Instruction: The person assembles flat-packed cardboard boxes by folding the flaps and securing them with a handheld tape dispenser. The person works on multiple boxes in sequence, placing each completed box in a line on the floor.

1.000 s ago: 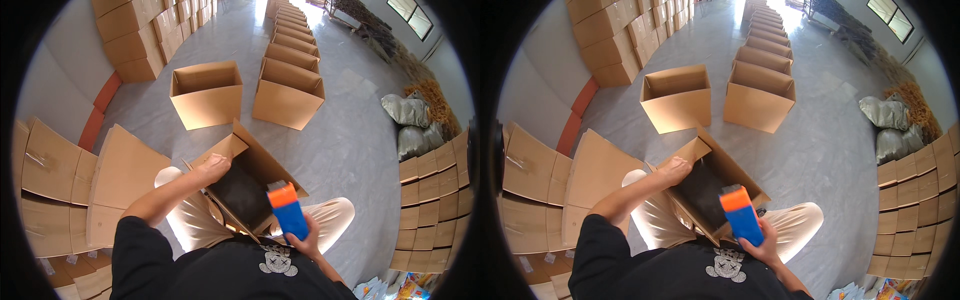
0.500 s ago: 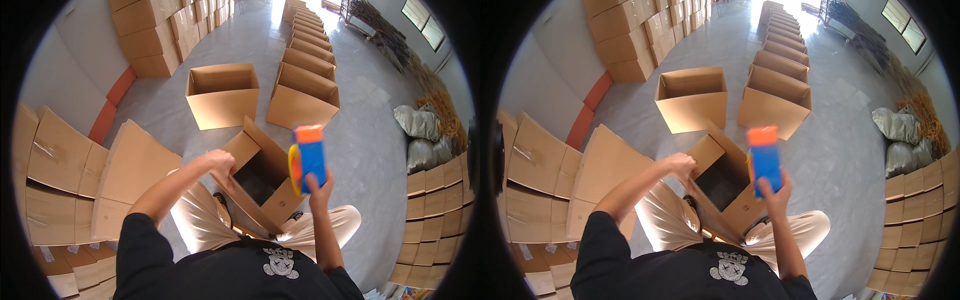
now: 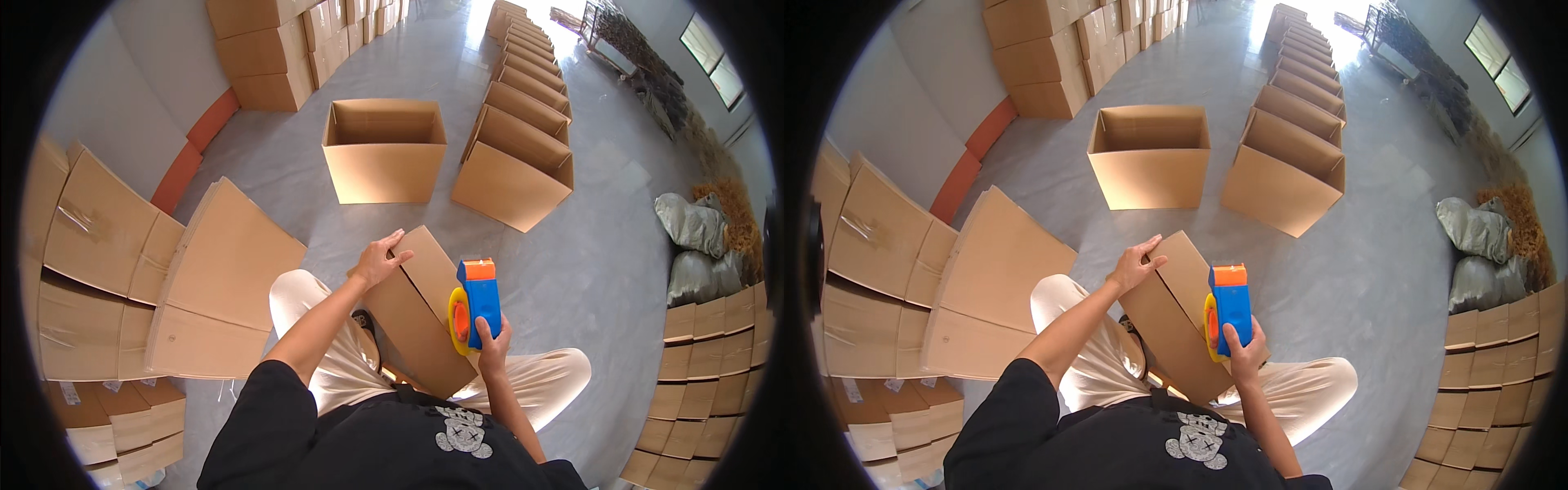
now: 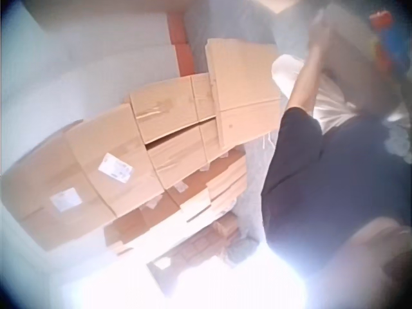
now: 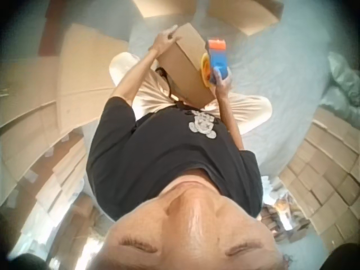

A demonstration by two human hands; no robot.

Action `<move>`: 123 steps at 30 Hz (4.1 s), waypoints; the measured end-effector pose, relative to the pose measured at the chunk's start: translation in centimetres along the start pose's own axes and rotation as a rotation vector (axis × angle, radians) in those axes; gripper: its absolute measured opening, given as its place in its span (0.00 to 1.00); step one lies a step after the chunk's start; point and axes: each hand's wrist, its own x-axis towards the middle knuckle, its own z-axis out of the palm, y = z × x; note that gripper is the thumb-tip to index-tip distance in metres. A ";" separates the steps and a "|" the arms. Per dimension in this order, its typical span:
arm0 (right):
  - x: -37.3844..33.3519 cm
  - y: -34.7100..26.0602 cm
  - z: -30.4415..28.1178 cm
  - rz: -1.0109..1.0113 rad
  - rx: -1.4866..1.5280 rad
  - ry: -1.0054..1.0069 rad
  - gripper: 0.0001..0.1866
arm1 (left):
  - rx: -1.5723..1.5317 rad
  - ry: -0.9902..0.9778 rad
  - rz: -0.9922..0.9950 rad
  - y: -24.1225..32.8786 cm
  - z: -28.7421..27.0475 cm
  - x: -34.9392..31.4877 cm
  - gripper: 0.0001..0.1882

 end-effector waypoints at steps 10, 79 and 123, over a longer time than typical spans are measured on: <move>1.8 -2.8 1.1 0.060 -0.040 -0.180 0.17 | -0.157 0.113 0.136 -1.8 1.5 0.7 0.16; -3.4 -4.0 -9.0 0.500 -0.272 -0.477 0.23 | 0.211 -0.194 -0.167 -1.2 1.5 2.5 0.31; -1.5 16.9 -2.5 0.904 0.013 0.023 0.21 | 0.698 -0.169 -0.393 -3.4 -5.4 6.6 0.70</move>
